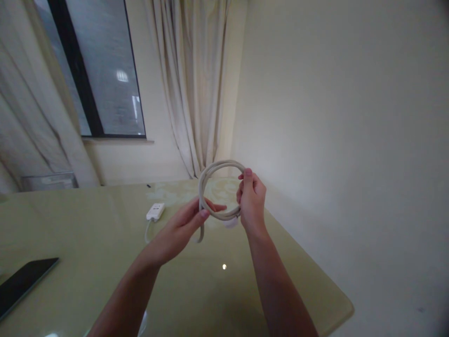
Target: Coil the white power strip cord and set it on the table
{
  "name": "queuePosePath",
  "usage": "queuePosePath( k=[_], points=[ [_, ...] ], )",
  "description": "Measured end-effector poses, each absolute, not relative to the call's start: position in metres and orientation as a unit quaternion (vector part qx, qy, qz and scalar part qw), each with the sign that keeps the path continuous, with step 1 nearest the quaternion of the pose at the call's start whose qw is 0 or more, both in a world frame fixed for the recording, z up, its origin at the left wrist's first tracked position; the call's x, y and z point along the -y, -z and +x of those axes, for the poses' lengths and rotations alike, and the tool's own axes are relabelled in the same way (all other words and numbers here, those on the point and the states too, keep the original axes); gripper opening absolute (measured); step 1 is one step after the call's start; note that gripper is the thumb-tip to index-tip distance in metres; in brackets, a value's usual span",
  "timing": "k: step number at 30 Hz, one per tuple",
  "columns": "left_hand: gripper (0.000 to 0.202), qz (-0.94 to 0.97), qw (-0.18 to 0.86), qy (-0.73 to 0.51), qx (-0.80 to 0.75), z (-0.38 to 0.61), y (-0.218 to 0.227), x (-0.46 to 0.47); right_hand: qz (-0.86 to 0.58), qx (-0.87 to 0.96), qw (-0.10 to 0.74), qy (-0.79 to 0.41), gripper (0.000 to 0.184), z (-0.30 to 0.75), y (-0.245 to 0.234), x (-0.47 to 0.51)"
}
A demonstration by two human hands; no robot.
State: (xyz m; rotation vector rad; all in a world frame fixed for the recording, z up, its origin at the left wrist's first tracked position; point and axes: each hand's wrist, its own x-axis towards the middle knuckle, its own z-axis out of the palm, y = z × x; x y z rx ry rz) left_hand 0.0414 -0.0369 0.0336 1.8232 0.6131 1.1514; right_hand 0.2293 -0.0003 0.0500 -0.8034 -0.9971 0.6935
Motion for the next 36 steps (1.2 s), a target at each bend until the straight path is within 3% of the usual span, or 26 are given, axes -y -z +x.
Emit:
queuePosePath(
  k=[4, 7, 10, 13, 15, 21, 23, 27, 34, 36],
  points=[
    [0.029, 0.588, 0.524, -0.578, -0.212, 0.053, -0.03, 0.039, -0.377, 0.464, 0.751, -0.281, 0.046, 0.22, -0.046, -0.001],
    [0.028, 0.499, 0.57, -0.632, -0.16, 0.052, -0.039, 0.043, -0.405, 0.538, 0.678, -0.293, 0.043, 0.216, -0.041, -0.003],
    [0.03, 0.461, 0.586, -0.642, -0.178, 0.04, -0.05, 0.046, -0.45, 0.629, 0.592, -0.225, 0.029, 0.214, -0.035, -0.004],
    [0.037, 0.489, 0.593, -0.588, -0.252, 0.029, -0.053, 0.047, -0.444, 0.701, 0.548, -0.104, 0.056, 0.209, -0.035, -0.001],
    [0.042, 0.512, 0.594, -0.55, -0.289, 0.027, -0.051, 0.048, -0.385, 0.766, 0.511, -0.062, 0.06, 0.205, -0.038, 0.004],
    [0.046, 0.54, 0.591, -0.509, -0.316, 0.032, -0.047, 0.053, -0.328, 0.802, 0.494, -0.075, 0.012, 0.211, -0.05, 0.014],
    [0.048, 0.544, 0.584, -0.503, -0.331, 0.031, -0.046, 0.052, -0.328, 0.8, 0.491, -0.106, 0.012, 0.215, -0.051, 0.015],
    [0.049, 0.583, 0.481, -0.542, -0.367, 0.027, -0.045, 0.045, -0.322, 0.76, 0.527, -0.205, 0.022, 0.216, -0.052, 0.015],
    [0.023, 0.577, 0.081, -0.716, -0.385, 0.04, -0.053, 0.058, -0.317, 0.534, 0.591, -0.514, 0.042, 0.223, -0.058, 0.009],
    [0.018, 0.608, 0.089, -0.71, -0.345, 0.052, -0.049, 0.072, -0.295, 0.484, 0.622, -0.54, 0.048, 0.226, -0.059, 0.008]
  ],
)
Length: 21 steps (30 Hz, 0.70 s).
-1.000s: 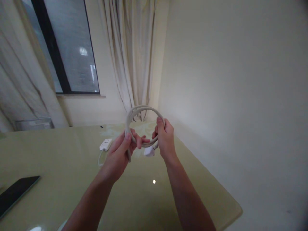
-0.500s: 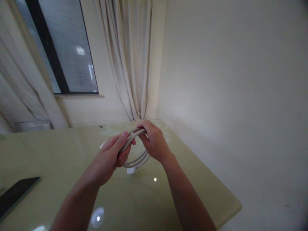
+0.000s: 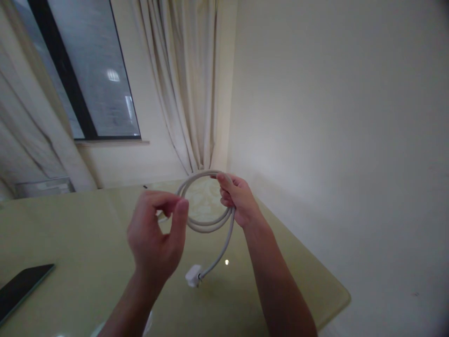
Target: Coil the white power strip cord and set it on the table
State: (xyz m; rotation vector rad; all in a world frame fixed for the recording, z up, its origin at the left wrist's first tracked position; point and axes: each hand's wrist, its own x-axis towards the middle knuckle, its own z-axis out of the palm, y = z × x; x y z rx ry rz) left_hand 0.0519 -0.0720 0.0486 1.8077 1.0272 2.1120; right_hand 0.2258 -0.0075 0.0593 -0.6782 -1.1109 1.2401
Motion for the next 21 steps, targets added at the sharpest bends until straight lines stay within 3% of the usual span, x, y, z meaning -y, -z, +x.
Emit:
queuePosePath(
  k=[3, 5, 6, 7, 10, 14, 17, 21],
  points=[
    [0.067, 0.726, 0.371, -0.503, -0.287, 0.077, -0.031, 0.089, -0.27, 0.433, 0.677, -0.531, 0.053, 0.226, -0.061, 0.008],
    [0.078, 0.758, 0.537, -0.251, -0.274, 0.096, -0.014, 0.092, -0.266, 0.416, 0.703, -0.512, 0.052, 0.225, -0.063, 0.01],
    [0.079, 0.773, 0.553, -0.165, -0.266, 0.104, -0.004, 0.091, -0.267, 0.409, 0.714, -0.502, 0.053, 0.225, -0.064, 0.011],
    [0.075, 0.78, 0.543, -0.153, -0.269, 0.112, 0.005, 0.088, -0.268, 0.403, 0.724, -0.491, 0.053, 0.225, -0.065, 0.012],
    [0.054, 0.701, 0.553, -0.33, -0.307, 0.13, 0.027, 0.076, -0.263, 0.377, 0.758, -0.463, 0.055, 0.227, -0.069, 0.014],
    [0.055, 0.385, 0.659, -0.593, -0.256, 0.145, 0.033, 0.061, -0.249, 0.343, 0.796, -0.432, 0.052, 0.231, -0.071, 0.014],
    [0.051, 0.219, 0.68, -0.661, -0.231, 0.139, 0.019, 0.052, -0.244, 0.348, 0.803, -0.418, 0.051, 0.231, -0.071, 0.014],
    [0.034, 0.179, 0.626, -0.734, -0.195, 0.117, -0.006, 0.048, -0.254, 0.382, 0.782, -0.423, 0.05, 0.226, -0.067, 0.014]
  ],
)
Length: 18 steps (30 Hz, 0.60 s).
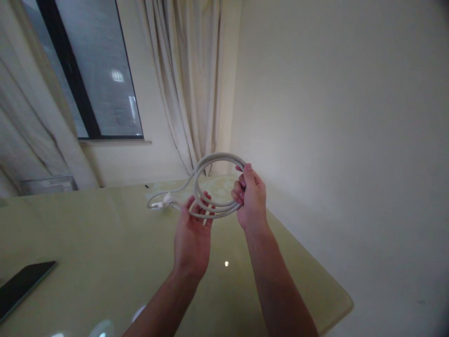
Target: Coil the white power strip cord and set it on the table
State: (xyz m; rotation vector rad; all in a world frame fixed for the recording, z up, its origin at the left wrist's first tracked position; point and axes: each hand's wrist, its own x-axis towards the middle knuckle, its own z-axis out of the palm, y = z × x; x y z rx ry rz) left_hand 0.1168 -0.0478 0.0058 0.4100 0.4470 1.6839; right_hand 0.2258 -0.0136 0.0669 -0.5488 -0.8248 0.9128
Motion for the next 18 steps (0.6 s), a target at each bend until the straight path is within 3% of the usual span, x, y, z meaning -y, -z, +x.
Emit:
queuePosePath(
  k=[3, 9, 12, 18],
  points=[
    [0.023, 0.235, 0.58, -0.763, -0.162, 0.11, -0.015, 0.056, -0.286, 0.404, 0.762, -0.417, 0.051, 0.221, -0.06, 0.007],
    [0.039, 0.387, 0.458, -0.777, -0.191, 0.115, -0.015, 0.069, -0.322, 0.461, 0.698, -0.444, 0.052, 0.214, -0.045, -0.005],
    [0.036, 0.451, 0.371, -0.759, -0.288, 0.103, -0.018, 0.06, -0.314, 0.468, 0.696, -0.444, 0.051, 0.211, -0.044, -0.004],
    [0.016, 0.597, 0.031, -0.627, -0.499, 0.067, -0.021, 0.037, -0.299, 0.514, 0.7, -0.395, 0.048, 0.212, -0.049, 0.002]
  ],
)
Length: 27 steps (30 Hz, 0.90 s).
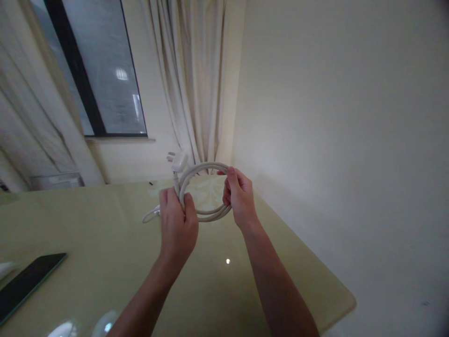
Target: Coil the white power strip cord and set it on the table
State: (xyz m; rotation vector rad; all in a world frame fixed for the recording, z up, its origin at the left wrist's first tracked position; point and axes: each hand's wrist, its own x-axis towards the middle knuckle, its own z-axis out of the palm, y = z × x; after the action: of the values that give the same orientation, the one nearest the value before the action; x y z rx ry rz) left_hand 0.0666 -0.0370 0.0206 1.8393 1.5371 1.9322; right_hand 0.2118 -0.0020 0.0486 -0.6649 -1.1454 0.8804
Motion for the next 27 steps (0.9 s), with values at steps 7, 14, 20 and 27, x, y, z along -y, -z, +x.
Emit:
queuePosePath(
  k=[7, 14, 20, 27],
  points=[
    [0.015, 0.604, -0.151, -0.581, -0.524, 0.053, -0.015, 0.027, -0.305, 0.555, 0.696, -0.339, 0.047, 0.208, -0.046, 0.003],
    [0.016, 0.607, 0.149, -0.656, -0.423, 0.053, -0.017, 0.023, -0.305, 0.556, 0.697, -0.335, 0.046, 0.206, -0.053, 0.013],
    [0.022, 0.519, 0.419, -0.676, -0.314, 0.044, -0.033, 0.028, -0.298, 0.512, 0.687, -0.42, 0.073, 0.209, -0.049, 0.005],
    [0.011, 0.285, 0.552, -0.774, -0.122, 0.018, -0.069, 0.041, -0.168, 0.74, 0.419, -0.5, 0.066, 0.16, -0.011, -0.006]
  ],
)
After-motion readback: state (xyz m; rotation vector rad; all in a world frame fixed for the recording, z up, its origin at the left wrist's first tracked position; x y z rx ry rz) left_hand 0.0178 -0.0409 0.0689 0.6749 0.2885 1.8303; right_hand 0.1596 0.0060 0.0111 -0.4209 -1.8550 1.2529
